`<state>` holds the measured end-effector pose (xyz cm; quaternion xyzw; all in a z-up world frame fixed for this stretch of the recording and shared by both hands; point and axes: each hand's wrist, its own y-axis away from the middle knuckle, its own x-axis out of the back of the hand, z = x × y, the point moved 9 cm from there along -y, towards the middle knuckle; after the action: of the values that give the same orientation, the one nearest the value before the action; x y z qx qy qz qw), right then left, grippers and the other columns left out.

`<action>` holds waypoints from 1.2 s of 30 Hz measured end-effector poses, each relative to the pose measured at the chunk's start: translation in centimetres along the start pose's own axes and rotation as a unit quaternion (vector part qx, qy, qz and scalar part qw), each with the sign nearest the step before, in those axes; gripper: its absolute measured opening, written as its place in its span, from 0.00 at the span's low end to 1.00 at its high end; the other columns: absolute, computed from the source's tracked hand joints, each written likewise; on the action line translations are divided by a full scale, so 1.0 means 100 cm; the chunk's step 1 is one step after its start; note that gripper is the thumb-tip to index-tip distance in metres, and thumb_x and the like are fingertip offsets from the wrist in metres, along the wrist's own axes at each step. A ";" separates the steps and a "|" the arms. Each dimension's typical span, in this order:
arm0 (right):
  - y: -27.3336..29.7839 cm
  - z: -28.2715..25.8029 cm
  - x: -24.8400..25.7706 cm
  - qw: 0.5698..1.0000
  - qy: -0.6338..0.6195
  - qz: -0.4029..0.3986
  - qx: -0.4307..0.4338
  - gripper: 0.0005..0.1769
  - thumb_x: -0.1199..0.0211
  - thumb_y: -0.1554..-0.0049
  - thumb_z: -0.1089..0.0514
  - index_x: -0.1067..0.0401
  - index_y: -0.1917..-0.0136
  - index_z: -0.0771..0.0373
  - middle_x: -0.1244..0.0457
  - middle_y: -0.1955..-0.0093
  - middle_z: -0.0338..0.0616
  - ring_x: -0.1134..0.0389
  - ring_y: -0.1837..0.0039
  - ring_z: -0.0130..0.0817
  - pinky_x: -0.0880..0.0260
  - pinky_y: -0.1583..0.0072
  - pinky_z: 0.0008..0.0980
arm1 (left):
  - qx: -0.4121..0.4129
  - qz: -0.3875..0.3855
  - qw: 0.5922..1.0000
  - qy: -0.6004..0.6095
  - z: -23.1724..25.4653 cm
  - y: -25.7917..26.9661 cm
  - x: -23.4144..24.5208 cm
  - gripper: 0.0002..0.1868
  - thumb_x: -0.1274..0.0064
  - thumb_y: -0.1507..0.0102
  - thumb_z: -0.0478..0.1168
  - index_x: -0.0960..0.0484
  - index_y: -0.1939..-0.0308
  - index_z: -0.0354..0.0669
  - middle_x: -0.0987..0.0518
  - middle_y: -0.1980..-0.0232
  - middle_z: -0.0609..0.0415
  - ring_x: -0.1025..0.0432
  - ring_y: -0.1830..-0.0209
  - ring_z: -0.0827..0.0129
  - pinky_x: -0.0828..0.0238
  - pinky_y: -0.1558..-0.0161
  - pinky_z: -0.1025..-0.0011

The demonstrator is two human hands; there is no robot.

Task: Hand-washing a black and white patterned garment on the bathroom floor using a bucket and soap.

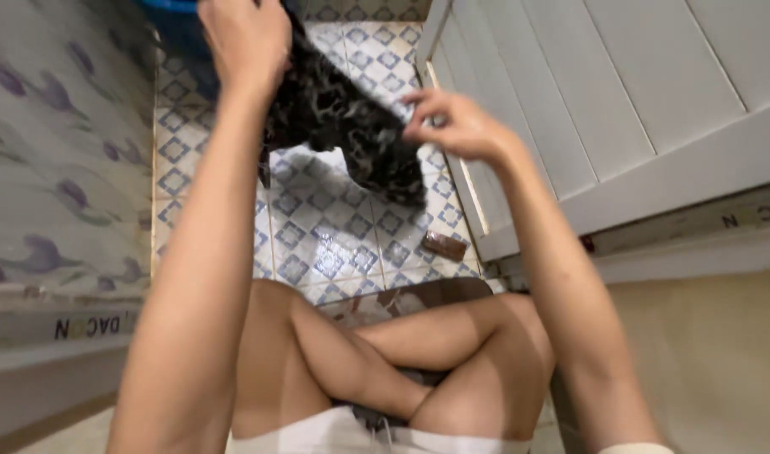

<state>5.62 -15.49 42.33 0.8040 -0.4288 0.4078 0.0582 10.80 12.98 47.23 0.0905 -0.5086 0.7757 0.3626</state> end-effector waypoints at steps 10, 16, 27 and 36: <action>-0.035 -0.013 -0.069 0.966 0.000 0.209 -0.154 0.26 0.29 0.49 0.44 0.25 0.47 0.64 0.28 0.50 0.49 0.24 0.54 0.42 0.26 0.53 0.38 | 0.223 -0.056 0.949 0.217 0.025 0.032 -0.026 0.12 0.41 0.43 0.43 0.15 0.67 0.36 0.14 0.70 0.46 0.17 0.69 0.60 0.24 0.63 0.66; -0.039 -0.019 -0.054 0.965 0.050 0.246 -0.078 0.14 0.31 0.44 0.52 0.20 0.52 0.65 0.28 0.59 0.51 0.24 0.59 0.45 0.25 0.54 0.39 | 0.244 -0.179 0.906 0.297 -0.002 0.040 -0.013 0.10 0.40 0.42 0.39 0.13 0.62 0.35 0.15 0.68 0.54 0.22 0.70 0.72 0.27 0.64 0.70; 0.039 0.010 0.066 0.896 0.156 0.308 -0.278 0.12 0.42 0.49 0.64 0.23 0.69 0.72 0.33 0.75 0.53 0.28 0.72 0.39 0.24 0.61 0.35 | -0.010 -0.143 0.978 -0.153 -0.057 0.085 0.038 0.10 0.46 0.35 0.30 0.16 0.51 0.42 0.16 0.48 0.45 0.23 0.44 0.43 0.26 0.50 0.46; 0.024 0.045 0.073 0.900 0.021 0.214 -0.379 0.04 0.41 0.58 0.66 0.25 0.71 0.66 0.31 0.71 0.46 0.28 0.71 0.32 0.25 0.61 0.33 | 0.550 -0.132 0.681 0.466 -0.107 0.120 -0.083 0.08 0.55 0.43 0.33 0.27 0.61 0.36 0.19 0.64 0.39 0.20 0.69 0.47 0.19 0.73 0.44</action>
<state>8.78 -23.65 43.89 0.6012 -0.7114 0.2334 0.2791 11.39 15.52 29.33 -0.0335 0.2613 0.8019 0.5362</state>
